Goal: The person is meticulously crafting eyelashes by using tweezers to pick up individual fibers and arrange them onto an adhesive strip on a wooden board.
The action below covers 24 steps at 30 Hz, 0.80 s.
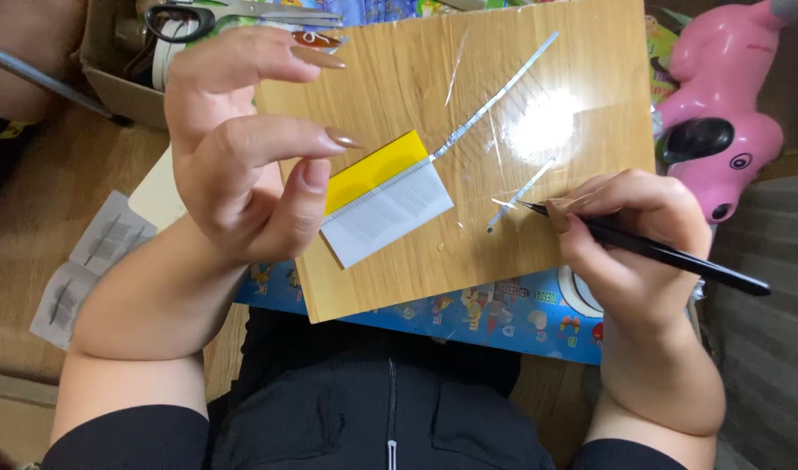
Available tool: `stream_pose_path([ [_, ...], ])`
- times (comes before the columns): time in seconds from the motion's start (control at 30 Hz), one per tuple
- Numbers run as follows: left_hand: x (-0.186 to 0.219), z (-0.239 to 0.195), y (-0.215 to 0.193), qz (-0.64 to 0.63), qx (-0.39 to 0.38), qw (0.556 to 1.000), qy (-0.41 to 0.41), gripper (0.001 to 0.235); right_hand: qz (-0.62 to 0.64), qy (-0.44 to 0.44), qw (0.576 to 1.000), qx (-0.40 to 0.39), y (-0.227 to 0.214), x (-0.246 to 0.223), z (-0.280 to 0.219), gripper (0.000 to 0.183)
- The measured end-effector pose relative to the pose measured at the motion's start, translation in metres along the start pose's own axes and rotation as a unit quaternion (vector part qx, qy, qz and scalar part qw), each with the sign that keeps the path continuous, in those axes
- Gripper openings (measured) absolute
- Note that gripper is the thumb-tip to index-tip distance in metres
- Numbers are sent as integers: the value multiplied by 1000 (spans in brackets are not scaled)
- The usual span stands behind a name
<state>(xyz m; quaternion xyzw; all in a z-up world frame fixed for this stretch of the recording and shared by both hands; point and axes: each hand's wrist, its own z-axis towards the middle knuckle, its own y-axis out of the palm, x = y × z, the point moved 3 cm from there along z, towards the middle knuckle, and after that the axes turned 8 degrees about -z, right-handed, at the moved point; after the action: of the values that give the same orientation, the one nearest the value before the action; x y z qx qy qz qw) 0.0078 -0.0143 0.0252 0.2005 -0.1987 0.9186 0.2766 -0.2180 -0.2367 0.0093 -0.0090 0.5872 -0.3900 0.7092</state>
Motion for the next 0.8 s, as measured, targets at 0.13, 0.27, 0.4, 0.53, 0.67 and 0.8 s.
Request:
stream_pose_path([
  [0.13,0,-1,-1,3,2,1000,-19,14,10,9,1000,1,0,5,-3,25],
  [0.27,0,1,-1,6,-7,1000,-1,16,32,-28,999,-15,-1,-1,-12,24],
  [0.4,1,2,-4,-19,-27,999,-5,20,62,-25,995,-79,11,-13,-23,22],
  [0.53,-1,-1,-4,-9,-22,1000,-15,17,52,-37,993,-98,20,-17,-18,26],
  [0.67,0,2,-5,-11,-26,1000,-5,17,44,-35,992,-110,22,-20,-14,21],
  [0.8,2,3,-4,-20,-26,999,-10,18,16,-62,992,-111,23,-21,-13,25],
])
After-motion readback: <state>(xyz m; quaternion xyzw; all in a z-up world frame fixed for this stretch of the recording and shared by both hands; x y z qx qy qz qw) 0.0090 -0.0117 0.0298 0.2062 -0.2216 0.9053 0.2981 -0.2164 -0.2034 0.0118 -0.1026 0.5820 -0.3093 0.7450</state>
